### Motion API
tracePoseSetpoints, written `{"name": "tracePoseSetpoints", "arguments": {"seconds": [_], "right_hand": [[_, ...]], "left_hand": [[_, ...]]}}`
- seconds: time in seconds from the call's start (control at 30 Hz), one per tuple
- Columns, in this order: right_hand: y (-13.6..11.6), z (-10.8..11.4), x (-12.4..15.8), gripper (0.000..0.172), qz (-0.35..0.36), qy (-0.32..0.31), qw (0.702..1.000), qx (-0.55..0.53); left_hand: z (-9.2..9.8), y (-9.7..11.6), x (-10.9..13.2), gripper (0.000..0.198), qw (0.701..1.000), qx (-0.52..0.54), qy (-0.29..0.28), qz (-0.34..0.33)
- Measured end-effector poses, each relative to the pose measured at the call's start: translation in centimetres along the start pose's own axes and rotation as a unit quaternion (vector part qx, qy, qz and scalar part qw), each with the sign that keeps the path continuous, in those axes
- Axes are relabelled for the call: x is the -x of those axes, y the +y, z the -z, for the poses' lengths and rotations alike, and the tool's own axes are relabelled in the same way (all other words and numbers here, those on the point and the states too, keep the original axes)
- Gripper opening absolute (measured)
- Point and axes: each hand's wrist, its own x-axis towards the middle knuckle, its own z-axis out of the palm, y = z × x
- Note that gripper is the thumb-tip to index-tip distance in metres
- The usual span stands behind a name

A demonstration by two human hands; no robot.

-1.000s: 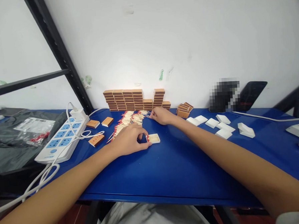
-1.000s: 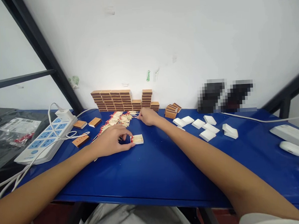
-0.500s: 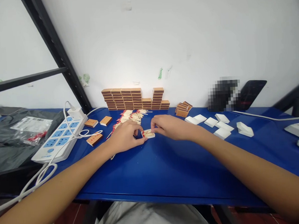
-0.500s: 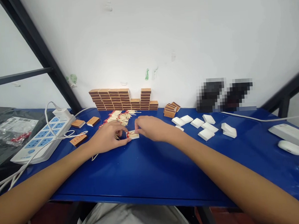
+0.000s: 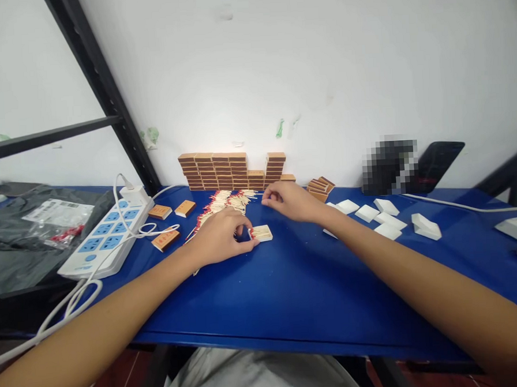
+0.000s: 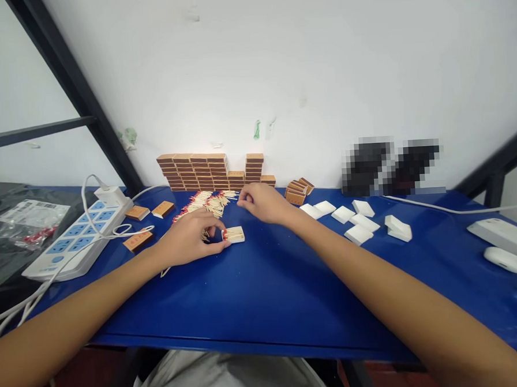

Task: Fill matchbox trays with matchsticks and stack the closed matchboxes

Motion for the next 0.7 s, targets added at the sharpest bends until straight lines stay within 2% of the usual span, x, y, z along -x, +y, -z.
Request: {"name": "tracePoseSetpoints", "arguments": {"seconds": [0.13,0.27,0.4,0.7], "right_hand": [[0.9,-1.0,-3.1,0.013,-0.033,0.003,0.998,0.057],[0.6,-2.6,-4.6,0.016,-0.055,-0.029,0.99,0.123],[0.5,-3.1,-4.7,0.023,-0.073,-0.055,0.984,0.156],[1.6,-1.3,-4.0,0.029,-0.08,-0.076,0.972,0.205]], "left_hand": [[0.1,0.2,0.1,0.02,1.0,-0.006,0.0,-0.002],[0.3,0.4,0.1,0.019,1.0,-0.01,-0.006,0.006],[0.4,0.4,0.1,0.019,1.0,-0.011,-0.011,0.005],[0.2,0.2,0.1,0.022,1.0,-0.01,-0.011,0.0]]}}
